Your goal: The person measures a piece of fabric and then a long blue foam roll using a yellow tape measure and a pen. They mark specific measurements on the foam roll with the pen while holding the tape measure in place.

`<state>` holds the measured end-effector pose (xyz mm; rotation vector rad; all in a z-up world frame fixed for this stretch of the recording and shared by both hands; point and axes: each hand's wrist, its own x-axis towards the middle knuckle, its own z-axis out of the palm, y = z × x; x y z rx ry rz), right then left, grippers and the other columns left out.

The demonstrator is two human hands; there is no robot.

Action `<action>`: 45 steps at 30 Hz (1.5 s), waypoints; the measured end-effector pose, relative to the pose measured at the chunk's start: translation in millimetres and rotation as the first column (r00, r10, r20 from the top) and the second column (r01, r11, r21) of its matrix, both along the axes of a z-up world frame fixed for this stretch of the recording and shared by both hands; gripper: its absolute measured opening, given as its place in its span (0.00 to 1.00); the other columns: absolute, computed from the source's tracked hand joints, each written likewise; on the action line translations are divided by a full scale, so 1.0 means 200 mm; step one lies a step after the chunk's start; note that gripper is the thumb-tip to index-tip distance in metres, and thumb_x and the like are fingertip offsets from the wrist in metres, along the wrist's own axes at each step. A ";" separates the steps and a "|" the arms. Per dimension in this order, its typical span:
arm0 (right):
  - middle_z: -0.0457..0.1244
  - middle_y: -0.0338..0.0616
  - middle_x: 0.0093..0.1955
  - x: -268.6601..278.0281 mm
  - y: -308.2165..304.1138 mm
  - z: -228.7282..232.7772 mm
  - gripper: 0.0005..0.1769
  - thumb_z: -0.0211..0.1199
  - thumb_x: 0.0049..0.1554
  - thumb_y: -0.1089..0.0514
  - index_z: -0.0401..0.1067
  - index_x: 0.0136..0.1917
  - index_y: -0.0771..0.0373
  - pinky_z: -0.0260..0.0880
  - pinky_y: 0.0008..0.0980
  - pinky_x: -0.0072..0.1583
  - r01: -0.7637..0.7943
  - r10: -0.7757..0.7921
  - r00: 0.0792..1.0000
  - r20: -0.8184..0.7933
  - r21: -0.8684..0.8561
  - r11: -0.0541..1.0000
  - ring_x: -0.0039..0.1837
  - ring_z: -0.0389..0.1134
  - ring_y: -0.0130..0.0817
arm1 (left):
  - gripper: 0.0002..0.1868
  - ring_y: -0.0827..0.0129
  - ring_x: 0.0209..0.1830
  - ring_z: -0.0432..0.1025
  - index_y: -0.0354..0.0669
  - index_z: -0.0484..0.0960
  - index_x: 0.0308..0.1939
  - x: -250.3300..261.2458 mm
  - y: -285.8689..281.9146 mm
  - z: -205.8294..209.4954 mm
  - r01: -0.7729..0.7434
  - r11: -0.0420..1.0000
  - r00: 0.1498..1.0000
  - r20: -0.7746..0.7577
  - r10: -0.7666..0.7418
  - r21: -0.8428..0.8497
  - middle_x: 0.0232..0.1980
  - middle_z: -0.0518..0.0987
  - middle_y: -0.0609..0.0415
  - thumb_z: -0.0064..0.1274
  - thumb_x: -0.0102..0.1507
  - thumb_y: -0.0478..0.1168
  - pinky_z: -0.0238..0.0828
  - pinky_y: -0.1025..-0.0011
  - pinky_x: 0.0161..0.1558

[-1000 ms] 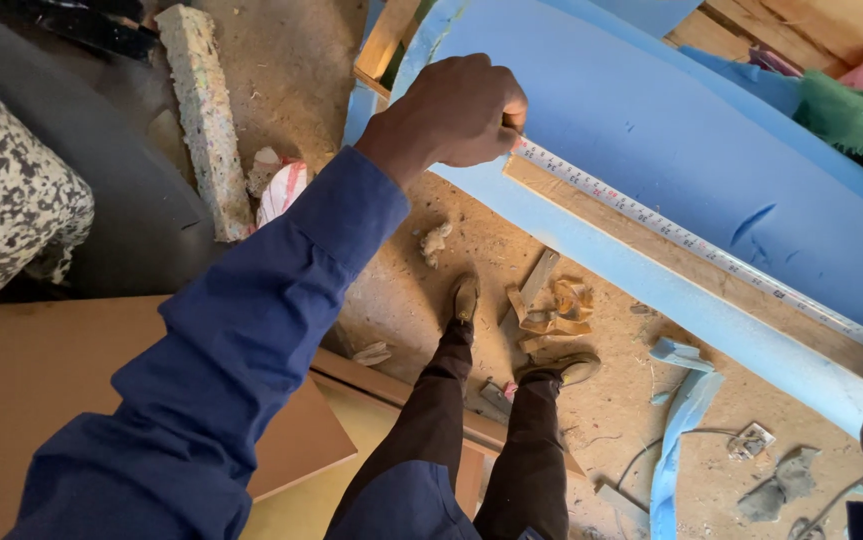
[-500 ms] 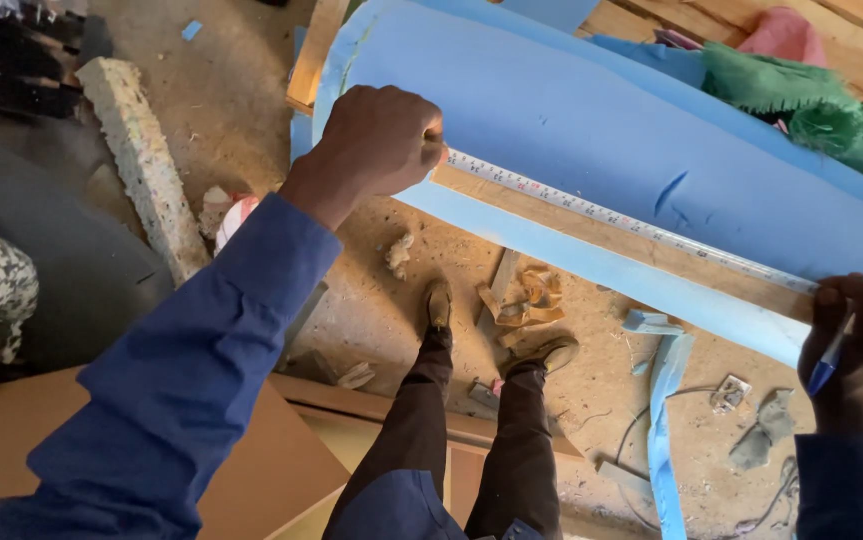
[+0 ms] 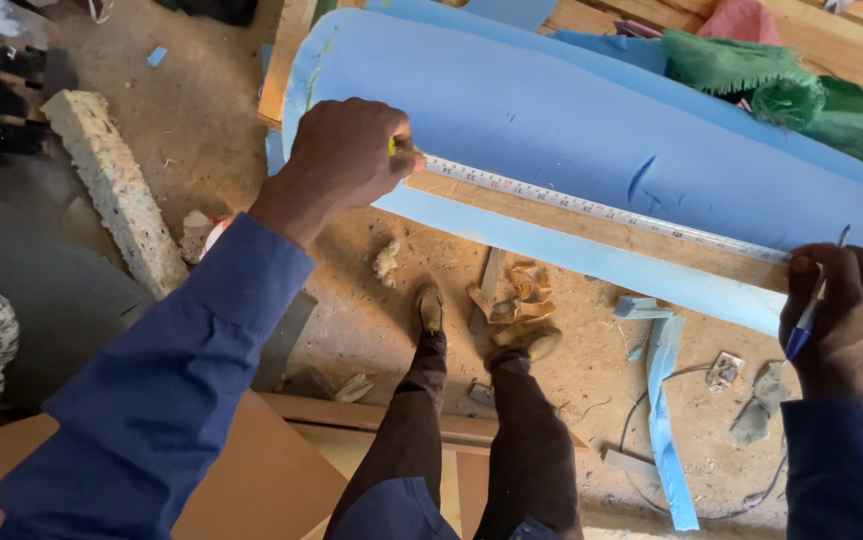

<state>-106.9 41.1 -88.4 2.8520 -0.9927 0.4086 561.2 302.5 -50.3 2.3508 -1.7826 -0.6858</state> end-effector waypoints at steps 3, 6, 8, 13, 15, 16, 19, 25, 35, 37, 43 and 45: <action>0.76 0.52 0.68 0.01 0.03 0.02 0.23 0.61 1.06 0.49 0.88 0.70 0.57 0.66 0.57 0.82 0.021 -0.021 0.999 -0.027 0.003 1.000 0.70 0.74 0.61 | 0.19 0.49 0.35 0.82 0.58 0.97 0.45 0.00 0.01 0.01 -0.013 0.999 1.000 0.019 0.012 0.045 0.41 0.93 0.57 0.68 0.80 0.63 0.74 0.44 0.38; 0.75 0.52 0.68 0.02 0.04 0.03 0.22 0.63 1.06 0.47 0.89 0.71 0.55 0.66 0.56 0.80 0.070 -0.069 0.997 -0.044 0.017 0.997 0.73 0.75 0.61 | 0.17 0.49 0.35 0.83 0.57 0.97 0.46 -0.01 0.02 0.02 -0.004 1.000 0.999 0.046 0.003 0.029 0.41 0.93 0.57 0.67 0.80 0.59 0.74 0.45 0.36; 0.76 0.51 0.68 0.02 0.04 0.02 0.19 0.65 1.05 0.47 0.89 0.71 0.54 0.66 0.56 0.79 0.103 -0.101 0.994 -0.050 0.038 0.994 0.76 0.77 0.60 | 0.15 0.48 0.37 0.84 0.57 0.98 0.46 -0.01 0.04 0.06 0.004 1.000 0.998 0.056 -0.005 0.018 0.43 0.95 0.57 0.65 0.80 0.56 0.75 0.43 0.37; 0.72 0.55 0.58 0.17 0.06 0.17 0.08 0.70 0.90 0.67 0.88 0.67 0.63 0.71 0.61 0.68 -0.018 -0.011 0.991 0.130 0.223 0.975 0.62 0.74 0.62 | 0.22 0.37 0.54 0.88 0.53 0.97 0.56 0.00 0.03 0.12 -0.015 0.993 0.997 0.076 0.006 0.119 0.55 0.96 0.48 0.63 0.80 0.65 0.79 0.37 0.47; 0.72 0.54 0.57 0.17 0.03 0.09 0.07 0.71 0.86 0.65 0.88 0.65 0.60 0.70 0.60 0.65 0.010 -0.042 0.990 0.136 0.230 0.973 0.60 0.73 0.61 | 0.22 0.38 0.56 0.88 0.55 0.97 0.58 0.03 0.06 0.14 0.000 0.990 0.998 0.070 -0.009 0.140 0.58 0.96 0.49 0.62 0.80 0.65 0.80 0.38 0.49; 0.73 0.52 0.56 0.14 0.01 0.08 0.06 0.72 0.82 0.63 0.88 0.64 0.58 0.69 0.58 0.62 0.008 -0.044 0.988 0.147 0.233 0.973 0.57 0.73 0.60 | 0.23 0.39 0.58 0.88 0.56 0.97 0.60 0.03 0.06 0.13 -0.015 0.988 0.998 0.070 0.004 0.157 0.60 0.96 0.50 0.60 0.79 0.65 0.81 0.38 0.50; 0.70 0.49 0.54 0.32 0.10 0.28 0.08 0.67 0.82 0.63 0.85 0.60 0.56 0.65 0.59 0.61 -0.022 -0.015 0.985 0.174 0.212 0.977 0.55 0.70 0.59 | 0.24 0.48 0.67 0.88 0.61 0.97 0.63 0.08 0.12 0.10 -0.013 0.988 0.989 0.148 -0.010 0.151 0.66 0.96 0.58 0.58 0.80 0.69 0.81 0.45 0.58; 0.68 0.45 0.54 0.42 0.17 0.38 0.16 0.58 0.87 0.50 0.81 0.58 0.55 0.64 0.53 0.66 0.092 -0.114 0.991 0.073 0.247 0.965 0.55 0.69 0.51 | 0.20 0.56 0.55 0.89 0.56 0.98 0.51 0.15 0.23 -0.04 -0.029 1.000 0.994 0.109 0.028 0.002 0.56 0.97 0.60 0.68 0.83 0.63 0.77 0.55 0.56; 0.68 0.41 0.55 0.43 0.19 0.37 0.09 0.64 0.84 0.53 0.80 0.58 0.50 0.62 0.50 0.60 0.145 -0.162 0.986 0.050 0.249 0.958 0.56 0.69 0.48 | 0.16 0.51 0.48 0.85 0.36 0.98 0.54 0.21 0.29 -0.17 -0.095 0.995 0.989 -0.111 0.094 -0.006 0.52 0.94 0.44 0.71 0.85 0.47 0.76 0.53 0.55; 0.67 0.40 0.53 0.42 0.17 0.34 0.10 0.64 0.79 0.63 0.77 0.55 0.49 0.61 0.49 0.62 0.125 -0.143 0.989 0.049 0.268 0.955 0.54 0.68 0.47 | 0.19 0.50 0.47 0.80 0.35 0.96 0.51 0.23 0.29 -0.20 -0.135 0.990 0.983 -0.120 0.138 0.033 0.46 0.90 0.43 0.69 0.83 0.50 0.72 0.52 0.55; 0.71 0.40 0.58 0.40 0.14 0.34 0.07 0.65 0.81 0.60 0.79 0.59 0.50 0.64 0.51 0.70 0.088 -0.126 0.989 0.082 0.362 0.928 0.58 0.72 0.48 | 0.20 0.54 0.34 0.74 0.34 0.94 0.49 0.29 0.31 -0.27 -0.111 0.991 0.985 -0.128 0.120 0.075 0.33 0.81 0.44 0.68 0.85 0.50 0.68 0.54 0.45; 0.72 0.40 0.59 0.36 0.13 0.33 0.05 0.68 0.81 0.58 0.79 0.59 0.50 0.64 0.51 0.70 0.083 -0.122 0.988 0.092 0.343 0.936 0.60 0.73 0.48 | 0.18 0.53 0.43 0.80 0.36 0.95 0.54 0.32 0.33 -0.29 -0.070 0.994 0.992 -0.102 0.077 0.079 0.45 0.87 0.45 0.74 0.77 0.50 0.74 0.54 0.52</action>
